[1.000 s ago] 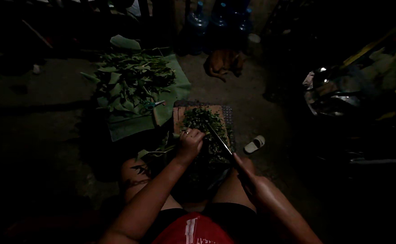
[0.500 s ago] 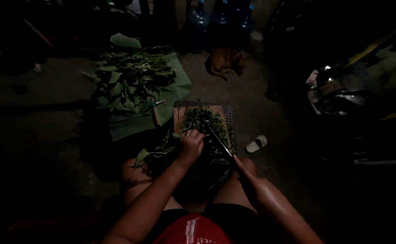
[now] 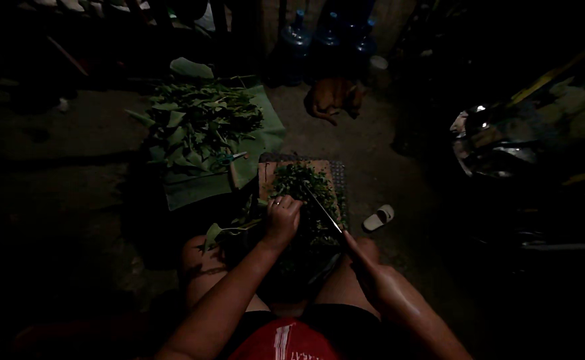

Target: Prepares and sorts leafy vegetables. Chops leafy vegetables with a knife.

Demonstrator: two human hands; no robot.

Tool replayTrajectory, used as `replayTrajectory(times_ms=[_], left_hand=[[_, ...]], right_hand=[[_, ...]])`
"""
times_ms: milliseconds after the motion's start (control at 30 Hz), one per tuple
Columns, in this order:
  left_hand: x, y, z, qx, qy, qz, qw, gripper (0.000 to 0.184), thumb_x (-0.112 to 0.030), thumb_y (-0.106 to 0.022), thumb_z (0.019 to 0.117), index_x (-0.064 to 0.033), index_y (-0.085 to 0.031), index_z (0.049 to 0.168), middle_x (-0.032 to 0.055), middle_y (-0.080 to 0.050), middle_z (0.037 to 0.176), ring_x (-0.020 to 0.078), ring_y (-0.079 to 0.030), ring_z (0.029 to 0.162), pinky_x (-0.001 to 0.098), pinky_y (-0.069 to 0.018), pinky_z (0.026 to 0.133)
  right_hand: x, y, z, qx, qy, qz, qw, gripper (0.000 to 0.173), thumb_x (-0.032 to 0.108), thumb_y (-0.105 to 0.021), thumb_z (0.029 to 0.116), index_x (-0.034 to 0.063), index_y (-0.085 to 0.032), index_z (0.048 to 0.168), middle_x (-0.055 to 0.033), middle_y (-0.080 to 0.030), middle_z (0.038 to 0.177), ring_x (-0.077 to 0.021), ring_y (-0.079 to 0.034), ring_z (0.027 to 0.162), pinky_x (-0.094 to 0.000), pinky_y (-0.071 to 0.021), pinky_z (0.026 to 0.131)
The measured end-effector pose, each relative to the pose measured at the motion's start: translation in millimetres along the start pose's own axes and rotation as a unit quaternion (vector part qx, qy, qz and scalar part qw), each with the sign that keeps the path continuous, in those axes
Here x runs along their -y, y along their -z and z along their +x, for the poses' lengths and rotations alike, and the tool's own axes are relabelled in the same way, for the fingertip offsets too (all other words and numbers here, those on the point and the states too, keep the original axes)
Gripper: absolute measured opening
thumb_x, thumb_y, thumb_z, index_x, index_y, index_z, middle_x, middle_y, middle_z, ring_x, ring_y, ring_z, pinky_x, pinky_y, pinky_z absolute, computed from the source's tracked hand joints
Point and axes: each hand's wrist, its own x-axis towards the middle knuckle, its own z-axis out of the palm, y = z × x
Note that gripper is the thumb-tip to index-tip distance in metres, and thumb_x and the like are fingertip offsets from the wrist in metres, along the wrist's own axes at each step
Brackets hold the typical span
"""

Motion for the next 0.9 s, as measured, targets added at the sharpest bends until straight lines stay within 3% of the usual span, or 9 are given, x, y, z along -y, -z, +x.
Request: replayTrajectory(times_ms=[67, 233, 333, 400, 533, 667, 767, 867, 900], left_hand=[[2, -1, 0, -0.008, -0.002, 0.001, 1.000, 0.013, -0.008, -0.067, 0.0942, -0.0048, -0.077, 0.102, 0.0150, -0.072, 0.095, 0.0342, -0.070, 0.096, 0.0532, -0.0548, 0.090], [1, 4, 3, 0.015, -0.003, 0.023, 1.000, 0.015, -0.009, -0.066, 0.0952, -0.0089, -0.078, 0.105, 0.0122, -0.073, 0.098, 0.0319, -0.070, 0.097, 0.0541, -0.0532, 0.091], [-3, 9, 3, 0.036, 0.008, 0.039, 0.999, 0.017, -0.012, -0.066, 0.0962, -0.0129, -0.078, 0.108, 0.0102, -0.074, 0.106, 0.0311, -0.069, 0.103, 0.0553, -0.0508, 0.093], [-5, 10, 4, 0.046, 0.027, 0.034, 0.998, 0.016, -0.012, -0.066, 0.0967, -0.0104, -0.078, 0.107, 0.0128, -0.072, 0.109, 0.0339, -0.068, 0.105, 0.0570, -0.0501, 0.093], [-3, 9, 4, 0.035, 0.025, 0.040, 0.998, 0.013, -0.014, -0.067, 0.0958, -0.0074, -0.077, 0.102, 0.0149, -0.071, 0.105, 0.0353, -0.068, 0.103, 0.0564, -0.0516, 0.091], [-3, 9, 2, 0.045, 0.019, 0.038, 0.998, 0.014, -0.013, -0.067, 0.0957, -0.0104, -0.077, 0.104, 0.0119, -0.072, 0.107, 0.0333, -0.068, 0.102, 0.0550, -0.0521, 0.089], [-1, 15, 5, 0.065, 0.025, 0.038, 0.997, 0.018, -0.011, -0.064, 0.0968, -0.0130, -0.077, 0.110, 0.0111, -0.072, 0.111, 0.0331, -0.067, 0.106, 0.0556, -0.0516, 0.089], [-4, 19, 4, 0.081, 0.045, 0.024, 0.995, 0.021, -0.010, -0.063, 0.0973, -0.0125, -0.077, 0.113, 0.0115, -0.072, 0.114, 0.0334, -0.066, 0.108, 0.0567, -0.0499, 0.092], [-4, 18, 3, 0.067, 0.049, 0.018, 0.996, 0.019, -0.010, -0.064, 0.0969, -0.0108, -0.078, 0.111, 0.0121, -0.072, 0.112, 0.0337, -0.067, 0.107, 0.0570, -0.0503, 0.092]], right_hand=[[0, -3, 0, 0.030, -0.018, -0.005, 0.999, 0.068, 0.022, -0.044, 0.1091, 0.0365, -0.009, 0.165, -0.0188, -0.072, 0.096, -0.0340, -0.071, 0.076, -0.0534, -0.0578, 0.071], [-10, -29, 21, 0.029, -0.011, 0.015, 0.999, 0.069, 0.022, -0.043, 0.1093, 0.0359, -0.006, 0.165, -0.0170, -0.071, 0.092, -0.0313, -0.069, 0.073, -0.0514, -0.0578, 0.071], [-9, -18, 14, 0.017, -0.003, 0.015, 1.000, 0.068, 0.023, -0.044, 0.1092, 0.0354, -0.007, 0.165, -0.0168, -0.072, 0.093, -0.0308, -0.070, 0.072, -0.0503, -0.0581, 0.070], [-5, -6, 4, -0.002, 0.004, 0.010, 1.000, 0.067, 0.022, -0.044, 0.1090, 0.0350, -0.011, 0.165, -0.0162, -0.071, 0.089, -0.0309, -0.068, 0.070, -0.0504, -0.0576, 0.067], [4, 2, 2, 0.055, -0.032, -0.028, 0.998, 0.067, 0.024, -0.041, 0.1103, 0.0410, -0.006, 0.164, -0.0170, -0.071, 0.091, -0.0333, -0.069, 0.072, -0.0527, -0.0574, 0.068], [3, -25, 26, 0.040, -0.023, -0.023, 0.999, 0.070, 0.017, -0.042, 0.1086, 0.0348, -0.005, 0.166, -0.0175, -0.072, 0.090, -0.0342, -0.070, 0.075, -0.0526, -0.0578, 0.072], [-1, -25, 32, 0.030, -0.004, 0.000, 1.000, 0.071, 0.018, -0.044, 0.1081, 0.0343, -0.006, 0.166, -0.0177, -0.072, 0.091, -0.0338, -0.070, 0.075, -0.0527, -0.0577, 0.073], [-5, -9, 21, 0.021, 0.007, 0.018, 1.000, 0.069, 0.023, -0.045, 0.1087, 0.0355, -0.009, 0.165, -0.0183, -0.071, 0.101, -0.0317, -0.070, 0.078, -0.0507, -0.0580, 0.075], [-2, -3, 15, 0.017, 0.007, 0.013, 1.000, 0.068, 0.023, -0.045, 0.1089, 0.0365, -0.009, 0.165, -0.0175, -0.071, 0.096, -0.0307, -0.069, 0.074, -0.0499, -0.0578, 0.071]])
